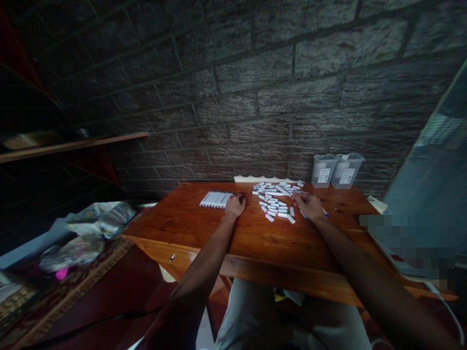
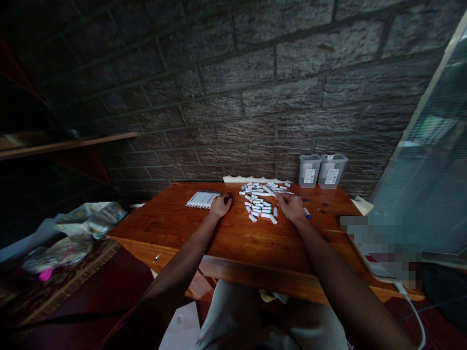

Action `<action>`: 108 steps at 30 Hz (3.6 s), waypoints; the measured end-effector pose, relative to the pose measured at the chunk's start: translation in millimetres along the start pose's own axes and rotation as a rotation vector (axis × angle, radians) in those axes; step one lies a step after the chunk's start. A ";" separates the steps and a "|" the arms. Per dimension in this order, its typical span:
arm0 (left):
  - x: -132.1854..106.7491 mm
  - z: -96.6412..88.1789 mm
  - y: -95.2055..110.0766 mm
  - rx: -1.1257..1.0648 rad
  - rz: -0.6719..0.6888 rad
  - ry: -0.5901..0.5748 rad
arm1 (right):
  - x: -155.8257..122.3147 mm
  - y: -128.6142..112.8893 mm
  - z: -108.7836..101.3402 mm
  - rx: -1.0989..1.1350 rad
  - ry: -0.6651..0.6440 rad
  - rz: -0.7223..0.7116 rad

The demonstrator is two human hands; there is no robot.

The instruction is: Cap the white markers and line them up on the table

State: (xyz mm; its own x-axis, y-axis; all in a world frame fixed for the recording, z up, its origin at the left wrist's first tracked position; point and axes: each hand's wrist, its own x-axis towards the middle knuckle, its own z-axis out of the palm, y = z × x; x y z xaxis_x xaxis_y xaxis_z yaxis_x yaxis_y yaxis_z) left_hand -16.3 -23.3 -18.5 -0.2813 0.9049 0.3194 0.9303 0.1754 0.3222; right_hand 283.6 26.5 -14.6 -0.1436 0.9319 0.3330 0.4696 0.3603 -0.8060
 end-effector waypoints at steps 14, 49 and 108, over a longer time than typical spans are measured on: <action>0.5 -4.5 -7.0 -0.049 -0.046 0.046 | 10.8 21.9 3.6 -0.330 0.075 -0.320; -17.0 -2.1 33.8 -0.640 0.401 -0.042 | -8.5 -13.9 22.4 -0.021 -0.166 -0.540; -16.1 -8.4 12.6 0.212 -0.112 0.002 | -6.4 -8.2 -4.0 -0.200 -0.005 -0.322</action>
State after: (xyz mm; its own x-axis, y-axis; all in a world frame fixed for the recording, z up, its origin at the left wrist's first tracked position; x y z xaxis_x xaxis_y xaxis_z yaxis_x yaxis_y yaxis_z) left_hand -2.1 -38.9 -12.1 -0.3861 0.8745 0.2935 0.9217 0.3526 0.1618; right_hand 284.1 17.3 -8.1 -0.3153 0.7726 0.5510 0.5608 0.6201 -0.5486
